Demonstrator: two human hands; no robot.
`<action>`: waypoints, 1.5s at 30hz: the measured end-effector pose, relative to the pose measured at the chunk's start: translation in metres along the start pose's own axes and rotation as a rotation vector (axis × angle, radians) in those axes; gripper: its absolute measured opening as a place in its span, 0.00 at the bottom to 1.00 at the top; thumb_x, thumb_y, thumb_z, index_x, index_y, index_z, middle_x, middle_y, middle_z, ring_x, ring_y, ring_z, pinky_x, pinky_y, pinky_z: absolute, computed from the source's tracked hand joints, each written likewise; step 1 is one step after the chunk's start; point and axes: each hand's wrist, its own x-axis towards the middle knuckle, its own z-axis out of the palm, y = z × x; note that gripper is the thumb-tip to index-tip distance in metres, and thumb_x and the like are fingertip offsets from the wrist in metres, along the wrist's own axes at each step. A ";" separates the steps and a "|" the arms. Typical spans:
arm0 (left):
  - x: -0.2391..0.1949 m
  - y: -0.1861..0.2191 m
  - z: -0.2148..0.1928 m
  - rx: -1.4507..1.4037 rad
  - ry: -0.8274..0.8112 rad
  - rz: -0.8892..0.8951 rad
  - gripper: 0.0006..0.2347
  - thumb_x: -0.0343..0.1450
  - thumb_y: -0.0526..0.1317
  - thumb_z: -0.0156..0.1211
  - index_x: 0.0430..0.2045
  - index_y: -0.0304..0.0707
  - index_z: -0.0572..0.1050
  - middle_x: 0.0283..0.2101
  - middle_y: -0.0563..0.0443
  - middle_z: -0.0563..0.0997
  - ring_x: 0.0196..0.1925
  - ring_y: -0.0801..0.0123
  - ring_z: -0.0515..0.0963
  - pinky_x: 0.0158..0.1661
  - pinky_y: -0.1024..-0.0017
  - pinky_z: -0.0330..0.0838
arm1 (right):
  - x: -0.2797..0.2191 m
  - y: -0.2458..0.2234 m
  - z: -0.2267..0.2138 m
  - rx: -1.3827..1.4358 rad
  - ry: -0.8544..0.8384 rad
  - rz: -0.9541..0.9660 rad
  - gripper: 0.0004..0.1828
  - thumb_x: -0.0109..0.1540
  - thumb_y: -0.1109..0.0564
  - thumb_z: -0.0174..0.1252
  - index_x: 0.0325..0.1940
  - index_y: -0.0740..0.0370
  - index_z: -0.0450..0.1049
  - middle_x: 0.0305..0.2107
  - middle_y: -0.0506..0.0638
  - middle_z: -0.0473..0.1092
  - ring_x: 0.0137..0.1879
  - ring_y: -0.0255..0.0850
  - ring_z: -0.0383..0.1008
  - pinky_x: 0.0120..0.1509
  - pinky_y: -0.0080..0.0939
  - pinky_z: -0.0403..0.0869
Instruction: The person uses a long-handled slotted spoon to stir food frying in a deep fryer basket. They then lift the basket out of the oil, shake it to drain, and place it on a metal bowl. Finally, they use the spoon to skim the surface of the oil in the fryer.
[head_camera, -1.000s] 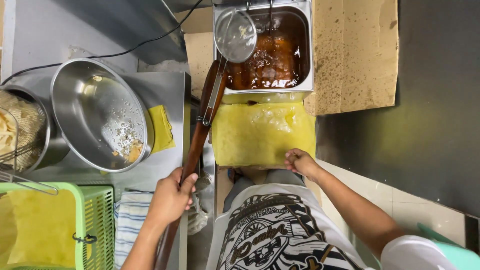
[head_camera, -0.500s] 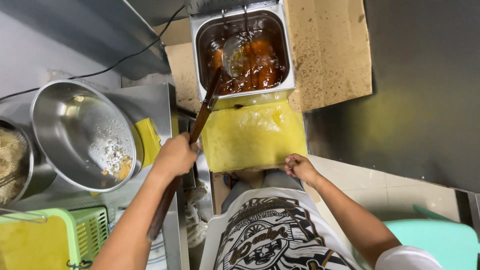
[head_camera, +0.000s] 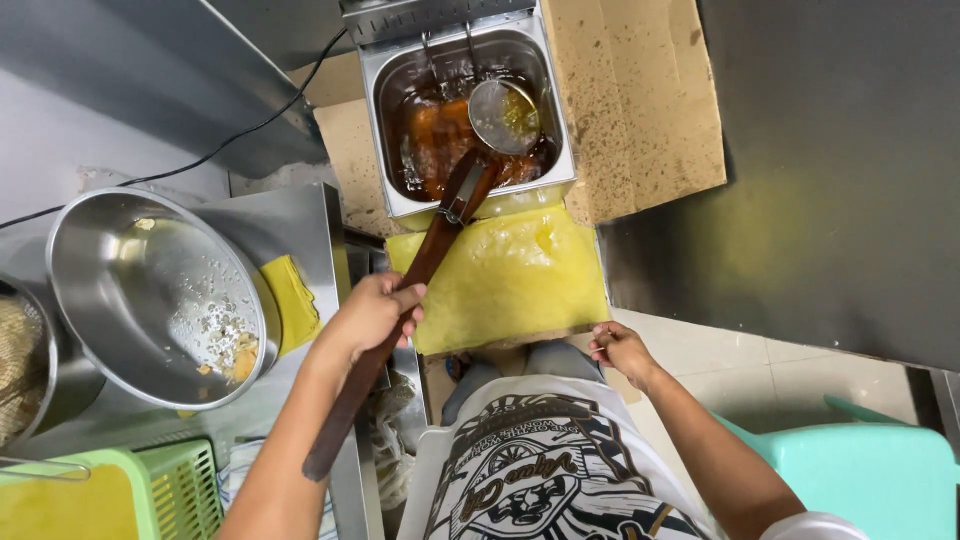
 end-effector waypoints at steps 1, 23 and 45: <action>-0.006 -0.008 0.001 -0.001 0.002 -0.003 0.12 0.74 0.36 0.58 0.36 0.16 0.75 0.25 0.36 0.80 0.19 0.68 0.77 0.18 0.70 0.81 | 0.002 0.000 0.001 -0.001 -0.003 0.002 0.14 0.71 0.50 0.51 0.55 0.56 0.76 0.35 0.52 0.78 0.35 0.37 0.81 0.41 0.35 0.82; -0.120 -0.123 0.027 -0.155 0.192 -0.100 0.06 0.76 0.40 0.55 0.35 0.37 0.74 0.22 0.50 0.73 0.16 0.68 0.71 0.18 0.70 0.69 | -0.018 -0.085 0.050 -0.172 -0.133 -0.059 0.07 0.72 0.53 0.49 0.42 0.53 0.72 0.32 0.51 0.75 0.32 0.39 0.74 0.42 0.37 0.71; -0.095 -0.167 0.077 -0.470 0.093 0.187 0.09 0.77 0.42 0.55 0.33 0.36 0.69 0.24 0.51 0.74 0.18 0.73 0.71 0.19 0.73 0.72 | -0.019 -0.114 0.054 -0.287 -0.176 -0.056 0.10 0.72 0.55 0.51 0.54 0.61 0.73 0.40 0.60 0.75 0.40 0.49 0.75 0.47 0.44 0.71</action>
